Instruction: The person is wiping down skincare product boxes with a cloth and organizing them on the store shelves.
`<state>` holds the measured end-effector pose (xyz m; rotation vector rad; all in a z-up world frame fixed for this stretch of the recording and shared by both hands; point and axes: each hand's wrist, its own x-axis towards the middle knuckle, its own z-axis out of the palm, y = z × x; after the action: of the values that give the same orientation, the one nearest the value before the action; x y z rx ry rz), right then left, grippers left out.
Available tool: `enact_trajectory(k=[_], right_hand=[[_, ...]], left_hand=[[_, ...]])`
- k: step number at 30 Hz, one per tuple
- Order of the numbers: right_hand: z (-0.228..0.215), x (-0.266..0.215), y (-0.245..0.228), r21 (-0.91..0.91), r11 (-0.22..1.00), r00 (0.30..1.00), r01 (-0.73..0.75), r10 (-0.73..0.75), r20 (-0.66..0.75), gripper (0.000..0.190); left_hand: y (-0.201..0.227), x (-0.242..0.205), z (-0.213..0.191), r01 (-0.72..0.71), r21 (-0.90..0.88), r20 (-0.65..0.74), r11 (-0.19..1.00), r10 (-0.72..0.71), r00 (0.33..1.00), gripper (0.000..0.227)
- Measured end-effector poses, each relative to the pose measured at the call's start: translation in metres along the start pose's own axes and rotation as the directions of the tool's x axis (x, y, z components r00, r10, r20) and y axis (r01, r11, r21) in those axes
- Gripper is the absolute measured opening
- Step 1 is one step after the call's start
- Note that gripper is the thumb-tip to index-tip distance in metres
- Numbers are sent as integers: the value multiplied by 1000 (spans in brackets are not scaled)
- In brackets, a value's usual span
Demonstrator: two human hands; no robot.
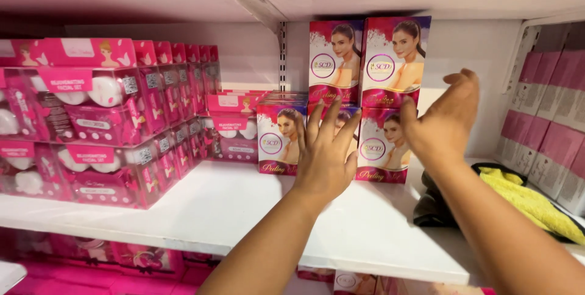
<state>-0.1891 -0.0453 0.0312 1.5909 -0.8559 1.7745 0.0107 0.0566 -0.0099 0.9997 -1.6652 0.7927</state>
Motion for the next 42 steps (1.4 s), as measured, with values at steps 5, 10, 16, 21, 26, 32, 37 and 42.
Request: enact_trajectory(k=[5,10,16,21,26,32,37,42], right_hand=[[-52,11,26,-337,912,823,-232,369,433,76],[-37,-39,151,-604,796,368,-34,572,733,99],[-90,-50,93,-392,839,-17,-377,417,909,100],[-135,-50,33,-292,916,39,-274,314,949,105],[-174,-50,-43,-150,961,211,-231,199,957,104],[-207,-81,-110,-151,987,394,-58,162,905,93],[-214,-174,-129,62,993,844,101,-119,523,82],[-189,-276,-140,145,989,899,15,-76,431,77]], left_hand=[[6,-32,-45,-49,65,67,997,45,997,55],[9,-67,-92,-64,-23,117,998,67,991,53],[7,-104,-121,13,-80,194,997,3,981,39],[2,-134,-131,-17,-185,155,983,46,987,30],[3,-161,-130,-59,-102,174,993,77,982,42],[16,-180,-138,-21,-37,208,999,28,978,67],[31,-207,-128,32,11,173,999,-33,984,74],[37,-254,-89,-9,-9,169,1000,11,985,75]])
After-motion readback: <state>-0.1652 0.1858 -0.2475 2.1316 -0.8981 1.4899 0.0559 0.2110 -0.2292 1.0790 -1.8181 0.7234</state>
